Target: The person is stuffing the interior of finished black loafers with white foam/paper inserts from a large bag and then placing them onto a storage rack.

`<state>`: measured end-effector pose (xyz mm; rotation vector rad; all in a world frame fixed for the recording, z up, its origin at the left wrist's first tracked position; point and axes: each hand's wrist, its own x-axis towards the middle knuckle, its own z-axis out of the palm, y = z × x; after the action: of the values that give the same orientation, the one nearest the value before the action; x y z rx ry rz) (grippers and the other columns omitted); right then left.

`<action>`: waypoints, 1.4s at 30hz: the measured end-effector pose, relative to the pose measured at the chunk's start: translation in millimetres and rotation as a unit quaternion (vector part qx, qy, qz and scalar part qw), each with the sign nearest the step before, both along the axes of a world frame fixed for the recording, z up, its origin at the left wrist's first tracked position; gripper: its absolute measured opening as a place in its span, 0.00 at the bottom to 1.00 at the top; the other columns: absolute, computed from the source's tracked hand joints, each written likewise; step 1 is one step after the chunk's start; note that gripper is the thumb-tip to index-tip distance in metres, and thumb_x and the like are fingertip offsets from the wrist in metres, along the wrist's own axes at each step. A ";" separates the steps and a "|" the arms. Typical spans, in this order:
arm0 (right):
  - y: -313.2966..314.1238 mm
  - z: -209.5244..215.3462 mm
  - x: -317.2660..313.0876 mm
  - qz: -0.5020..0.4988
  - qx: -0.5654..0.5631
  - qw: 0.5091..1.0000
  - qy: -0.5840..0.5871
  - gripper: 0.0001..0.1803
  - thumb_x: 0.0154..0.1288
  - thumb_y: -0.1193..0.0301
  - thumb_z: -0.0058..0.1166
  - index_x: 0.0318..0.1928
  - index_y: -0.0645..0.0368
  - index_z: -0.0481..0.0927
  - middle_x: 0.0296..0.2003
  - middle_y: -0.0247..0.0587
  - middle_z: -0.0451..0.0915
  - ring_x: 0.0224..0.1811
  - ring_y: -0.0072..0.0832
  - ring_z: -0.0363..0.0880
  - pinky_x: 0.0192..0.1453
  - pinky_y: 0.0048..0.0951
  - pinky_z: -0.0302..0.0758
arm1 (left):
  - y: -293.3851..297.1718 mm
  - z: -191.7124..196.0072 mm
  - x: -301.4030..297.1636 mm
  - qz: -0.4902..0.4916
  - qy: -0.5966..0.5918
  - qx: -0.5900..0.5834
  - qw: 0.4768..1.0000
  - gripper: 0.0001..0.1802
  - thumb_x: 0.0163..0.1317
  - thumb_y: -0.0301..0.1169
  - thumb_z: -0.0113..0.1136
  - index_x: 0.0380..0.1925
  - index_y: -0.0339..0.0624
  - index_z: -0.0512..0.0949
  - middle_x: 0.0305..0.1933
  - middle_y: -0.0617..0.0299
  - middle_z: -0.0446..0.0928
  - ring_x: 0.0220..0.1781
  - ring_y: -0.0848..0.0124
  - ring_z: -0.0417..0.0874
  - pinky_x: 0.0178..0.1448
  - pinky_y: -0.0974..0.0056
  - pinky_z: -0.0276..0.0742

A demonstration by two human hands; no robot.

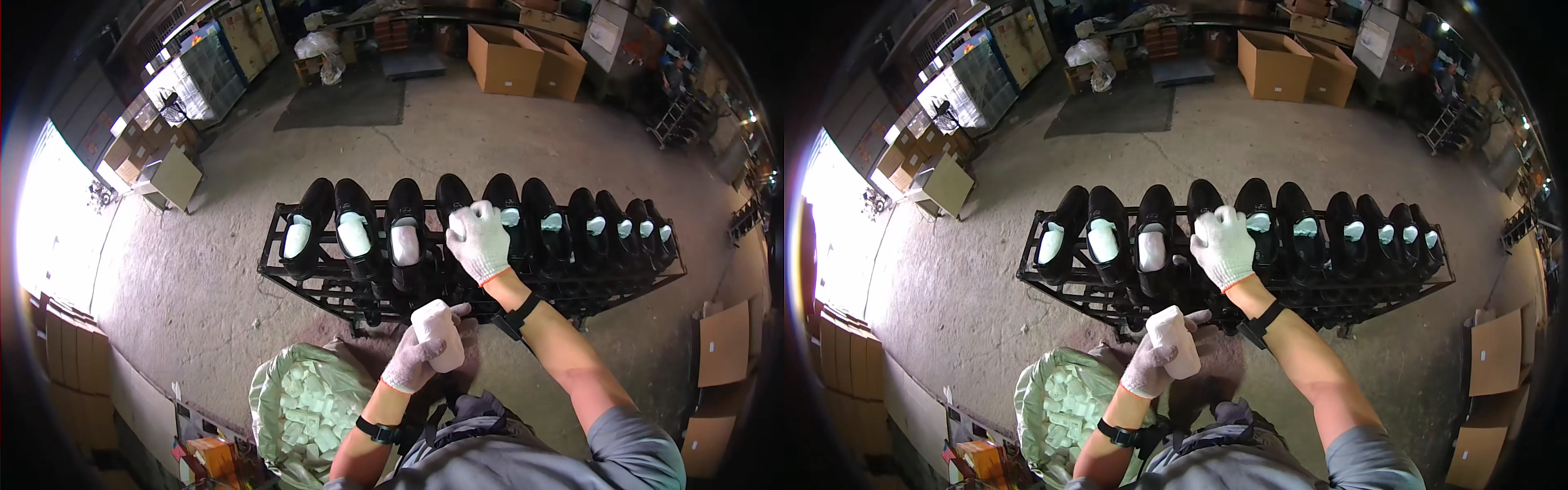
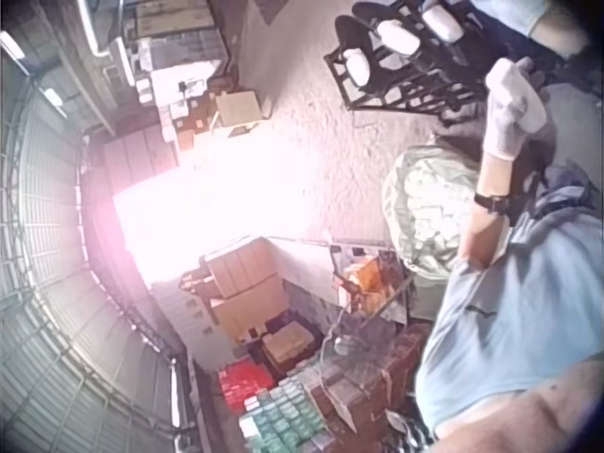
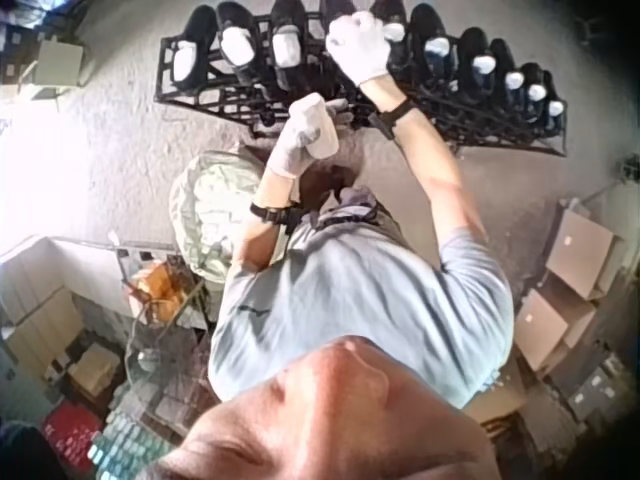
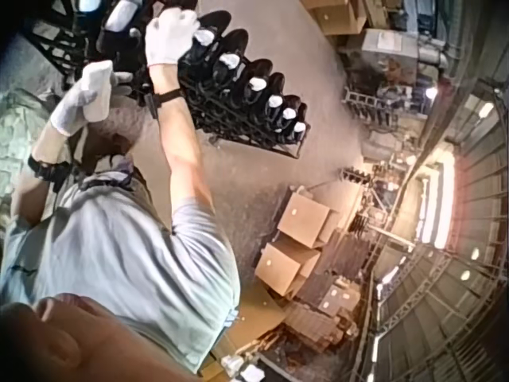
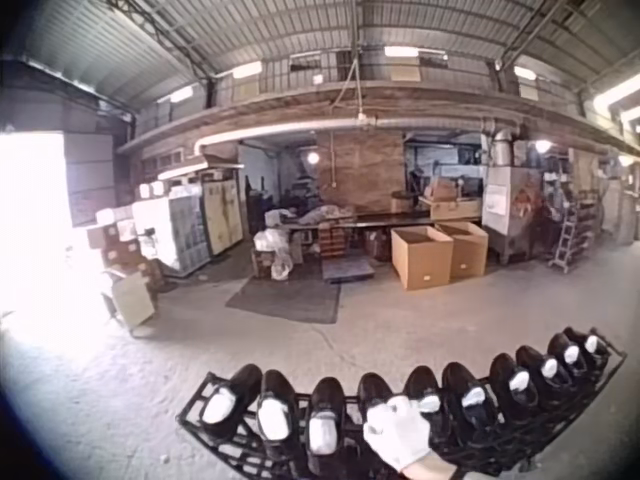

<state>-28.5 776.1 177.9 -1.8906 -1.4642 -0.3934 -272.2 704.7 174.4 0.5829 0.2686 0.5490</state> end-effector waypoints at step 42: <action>-75.0 -19.8 78.3 0.004 -0.042 0.995 -0.096 0.19 0.78 0.56 0.63 0.47 0.62 0.85 0.39 0.50 0.89 0.44 0.51 0.88 0.51 0.52 0.81 | -124.1 -156.2 -92.4 0.109 0.495 0.482 0.715 0.19 0.67 0.25 0.62 0.57 0.39 0.85 0.56 0.44 0.86 0.61 0.42 0.87 0.66 0.46 0.84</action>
<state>49.7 701.1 158.0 -1.9564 -1.6364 -0.5289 -364.6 580.6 18.2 1.9010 1.1208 0.5320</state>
